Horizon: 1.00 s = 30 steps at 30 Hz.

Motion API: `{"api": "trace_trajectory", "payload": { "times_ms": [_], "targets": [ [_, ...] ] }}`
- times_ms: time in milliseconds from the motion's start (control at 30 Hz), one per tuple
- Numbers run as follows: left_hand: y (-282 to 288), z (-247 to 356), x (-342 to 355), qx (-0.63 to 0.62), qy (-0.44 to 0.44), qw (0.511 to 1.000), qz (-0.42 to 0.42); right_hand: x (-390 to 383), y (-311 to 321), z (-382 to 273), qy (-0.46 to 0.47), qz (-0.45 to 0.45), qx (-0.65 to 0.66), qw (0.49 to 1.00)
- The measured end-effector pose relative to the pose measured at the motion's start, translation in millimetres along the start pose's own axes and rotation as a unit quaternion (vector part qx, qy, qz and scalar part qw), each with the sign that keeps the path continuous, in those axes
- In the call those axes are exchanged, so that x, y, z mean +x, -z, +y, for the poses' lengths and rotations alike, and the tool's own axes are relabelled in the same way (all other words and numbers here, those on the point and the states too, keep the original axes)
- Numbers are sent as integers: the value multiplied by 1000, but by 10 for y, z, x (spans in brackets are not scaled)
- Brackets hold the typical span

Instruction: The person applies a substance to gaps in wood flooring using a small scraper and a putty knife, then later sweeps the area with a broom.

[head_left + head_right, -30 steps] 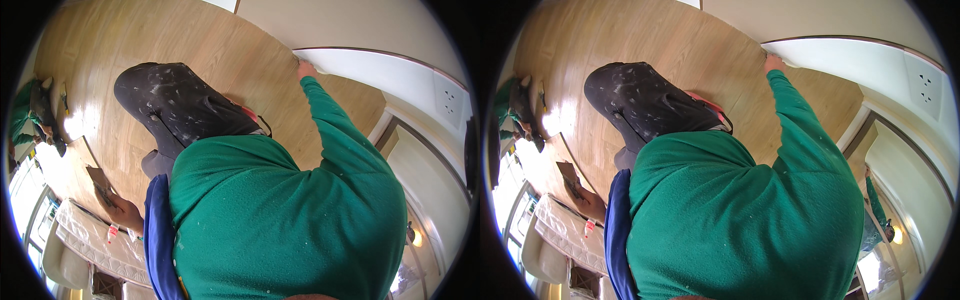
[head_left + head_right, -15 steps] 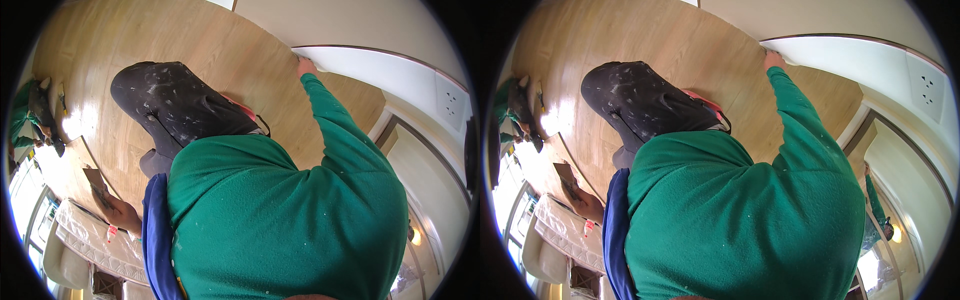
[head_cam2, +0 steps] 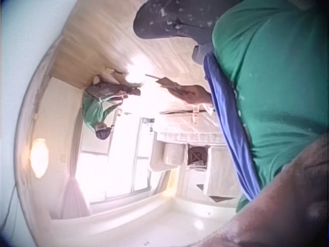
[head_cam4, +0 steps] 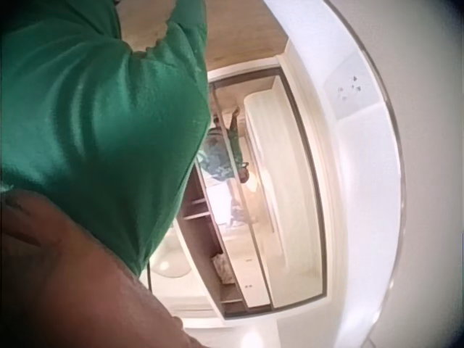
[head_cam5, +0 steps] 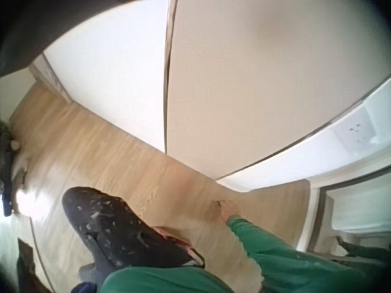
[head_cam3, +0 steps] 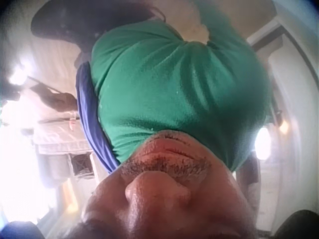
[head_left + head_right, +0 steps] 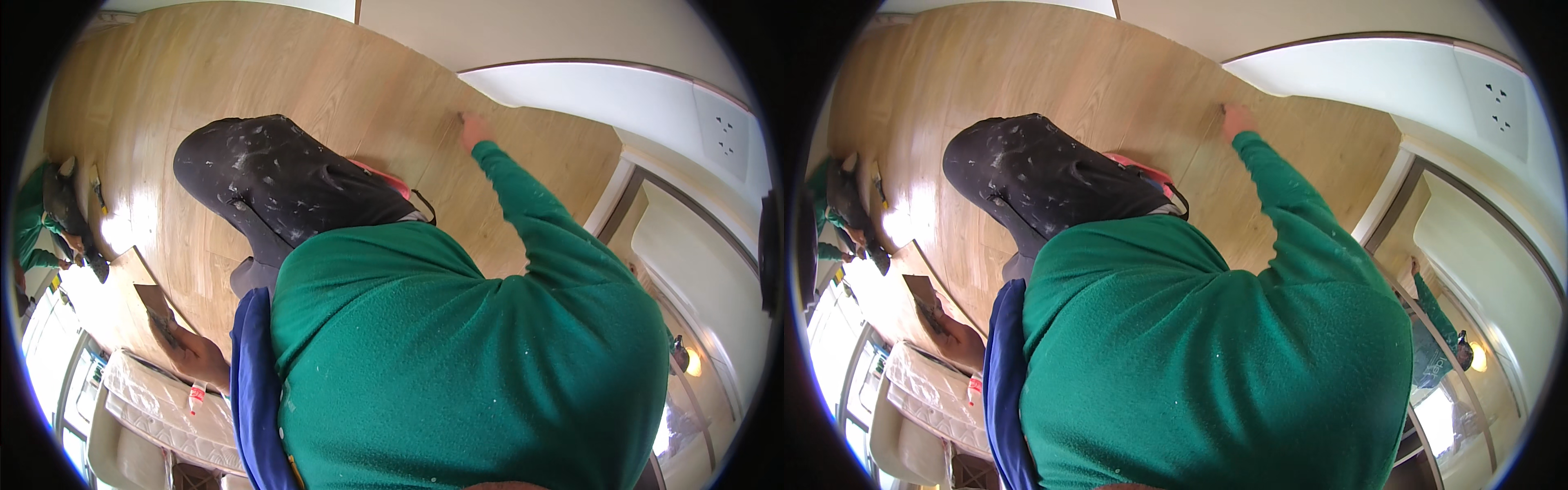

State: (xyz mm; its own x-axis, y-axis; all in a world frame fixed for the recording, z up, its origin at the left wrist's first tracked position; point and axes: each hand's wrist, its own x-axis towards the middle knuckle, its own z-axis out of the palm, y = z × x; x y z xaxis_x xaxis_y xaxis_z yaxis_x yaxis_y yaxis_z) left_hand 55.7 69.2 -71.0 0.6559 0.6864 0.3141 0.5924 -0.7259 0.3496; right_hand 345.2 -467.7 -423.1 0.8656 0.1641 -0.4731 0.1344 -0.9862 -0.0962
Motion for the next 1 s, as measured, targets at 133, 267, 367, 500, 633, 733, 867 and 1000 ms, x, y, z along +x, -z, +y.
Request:
{"api": "trace_trajectory", "payload": {
  "times_ms": [133,267,367,500,633,733,867,1000],
  "targets": [
    [27,77,90,5,-7,1000,0,417,169,123,-1,42,-50,998],
    [22,91,64,1,-18,1000,4,409,-13,50,13,50,-77,996],
    [18,-17,3,-9,-17,1000,6,5,-345,-251,-3,61,-71,996],
    [1,23,0,-21,0,1000,6,-548,-531,-495,26,69,-60,996],
    [30,67,70,-14,-2,1000,8,-433,-164,-406,43,-111,-57,991],
    [-10,49,105,-10,-11,1000,7,-32,-58,-54,41,-32,-9,999],
    [-17,17,103,-9,-14,1000,6,264,155,-96,91,13,-67,993],
    [-17,45,93,-9,-21,1000,1,-124,-280,-100,119,75,-63,988]
  ]
}}
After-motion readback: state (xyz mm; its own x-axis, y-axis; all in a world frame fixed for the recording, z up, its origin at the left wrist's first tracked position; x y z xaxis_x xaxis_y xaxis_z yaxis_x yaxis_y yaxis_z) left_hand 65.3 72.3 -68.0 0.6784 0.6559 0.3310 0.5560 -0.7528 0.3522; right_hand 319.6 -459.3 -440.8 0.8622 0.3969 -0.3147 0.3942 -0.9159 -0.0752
